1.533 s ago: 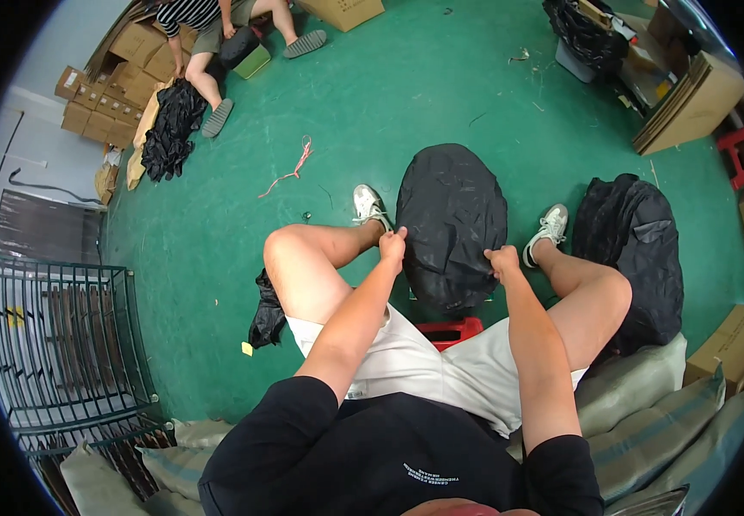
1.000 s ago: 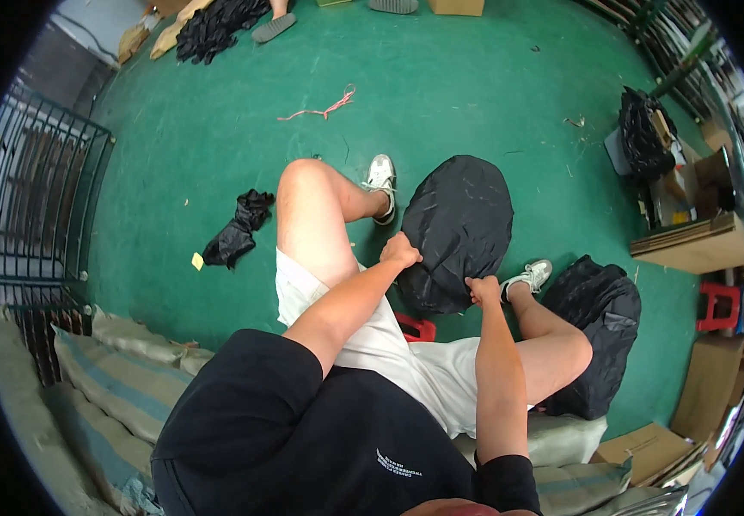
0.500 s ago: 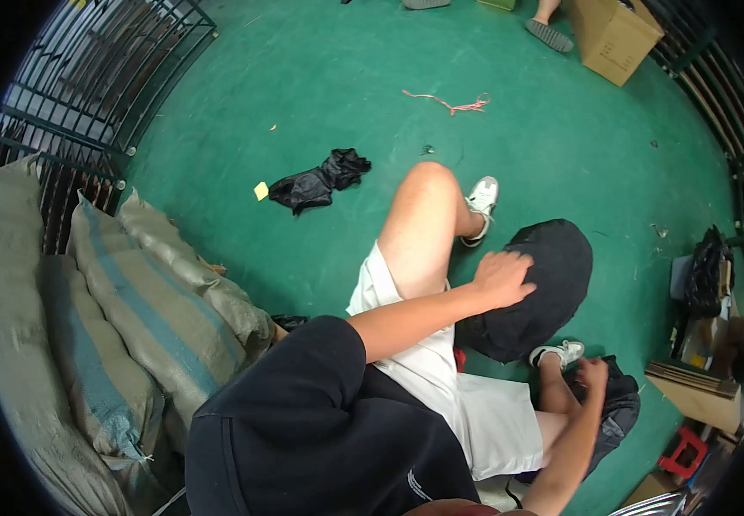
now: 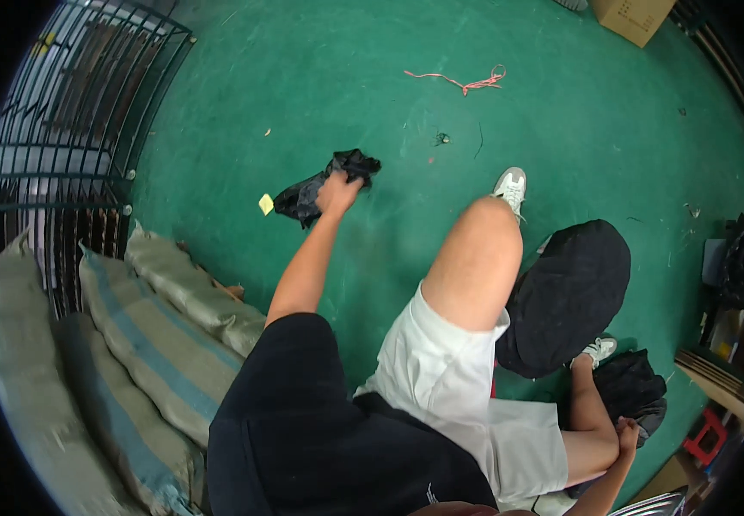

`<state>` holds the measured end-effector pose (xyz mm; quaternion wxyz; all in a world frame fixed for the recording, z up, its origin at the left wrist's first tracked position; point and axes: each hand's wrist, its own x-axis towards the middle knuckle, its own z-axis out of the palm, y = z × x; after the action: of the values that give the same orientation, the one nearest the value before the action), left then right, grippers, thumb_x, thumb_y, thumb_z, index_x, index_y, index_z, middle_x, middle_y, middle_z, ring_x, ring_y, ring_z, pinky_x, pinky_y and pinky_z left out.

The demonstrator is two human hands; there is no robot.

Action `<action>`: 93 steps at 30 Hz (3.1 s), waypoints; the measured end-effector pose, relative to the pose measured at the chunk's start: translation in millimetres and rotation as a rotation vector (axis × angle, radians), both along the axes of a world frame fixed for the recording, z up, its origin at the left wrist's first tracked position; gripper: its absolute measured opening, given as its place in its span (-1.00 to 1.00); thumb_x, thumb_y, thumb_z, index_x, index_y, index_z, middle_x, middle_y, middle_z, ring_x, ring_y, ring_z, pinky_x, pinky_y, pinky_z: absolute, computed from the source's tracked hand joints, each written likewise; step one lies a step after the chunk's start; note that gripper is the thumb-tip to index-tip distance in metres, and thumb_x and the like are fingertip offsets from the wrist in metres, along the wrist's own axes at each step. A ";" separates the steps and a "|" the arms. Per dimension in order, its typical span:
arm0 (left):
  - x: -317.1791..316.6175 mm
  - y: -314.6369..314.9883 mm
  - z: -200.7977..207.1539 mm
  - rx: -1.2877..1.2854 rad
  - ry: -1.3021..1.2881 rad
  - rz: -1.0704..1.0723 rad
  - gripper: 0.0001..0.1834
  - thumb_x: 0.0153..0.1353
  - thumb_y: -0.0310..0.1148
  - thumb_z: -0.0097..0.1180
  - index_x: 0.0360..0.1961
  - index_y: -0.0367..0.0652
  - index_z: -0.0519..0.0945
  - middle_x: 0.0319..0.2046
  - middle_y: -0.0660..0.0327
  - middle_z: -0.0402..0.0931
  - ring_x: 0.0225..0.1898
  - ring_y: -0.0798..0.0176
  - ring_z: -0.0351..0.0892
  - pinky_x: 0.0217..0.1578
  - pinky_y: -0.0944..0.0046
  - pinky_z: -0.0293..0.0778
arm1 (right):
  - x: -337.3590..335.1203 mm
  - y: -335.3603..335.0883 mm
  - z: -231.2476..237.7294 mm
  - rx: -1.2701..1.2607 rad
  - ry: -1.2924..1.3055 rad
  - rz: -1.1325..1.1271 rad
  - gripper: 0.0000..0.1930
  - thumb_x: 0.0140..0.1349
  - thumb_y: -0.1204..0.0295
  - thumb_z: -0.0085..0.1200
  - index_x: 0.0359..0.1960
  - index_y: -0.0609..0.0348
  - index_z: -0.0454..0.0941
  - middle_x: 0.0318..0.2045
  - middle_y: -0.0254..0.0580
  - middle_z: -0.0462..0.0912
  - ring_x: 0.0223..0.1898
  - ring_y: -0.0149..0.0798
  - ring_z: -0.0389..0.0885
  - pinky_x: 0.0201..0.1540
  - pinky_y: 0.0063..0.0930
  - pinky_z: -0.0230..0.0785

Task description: Inspecting and organizing black waterproof bags by stretching them over a base and checking for defects.

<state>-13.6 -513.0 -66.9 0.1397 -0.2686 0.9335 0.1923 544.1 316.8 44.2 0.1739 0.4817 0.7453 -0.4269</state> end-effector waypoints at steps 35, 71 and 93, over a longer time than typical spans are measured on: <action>97.3 16.9 -85.5 0.107 0.122 0.039 -0.53 0.29 0.04 -0.02 -0.30 -0.19 0.66 -0.29 -0.05 0.64 -0.13 -0.16 0.60 -0.08 -0.08 0.39 | -184.4 -120.7 26.0 -0.089 0.151 0.283 -0.90 0.26 0.45 0.12 -0.23 0.17 0.52 -0.47 -0.45 0.54 -0.48 -0.54 0.49 -0.47 -0.66 0.26; 39.4 526.6 247.9 1.537 -0.407 -0.982 -0.86 0.11 -0.34 0.30 -0.45 -0.18 0.63 -0.53 0.46 0.50 -0.49 0.57 0.37 -0.47 0.47 0.25 | -369.7 -151.3 87.6 -0.536 1.005 -0.022 -0.47 0.17 0.44 0.16 0.17 0.08 0.26 -0.30 -0.27 0.59 -0.24 -0.38 0.50 -0.15 -0.42 0.30; 62.6 547.0 215.4 1.294 -0.521 -0.537 -0.21 0.31 0.30 -0.24 0.17 -0.26 0.33 0.09 -0.02 0.44 0.02 0.00 0.52 0.01 -0.02 0.41 | -347.4 -122.8 82.9 -1.147 1.418 -0.588 -0.47 -0.03 0.42 -0.16 0.04 0.38 0.47 -0.06 0.04 0.63 -0.04 -0.04 0.62 0.13 -0.14 0.42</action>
<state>49.0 34.0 148.5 0.5285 0.0676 0.6039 0.5928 196.7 194.1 127.0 -0.2225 0.1204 0.2041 -0.9457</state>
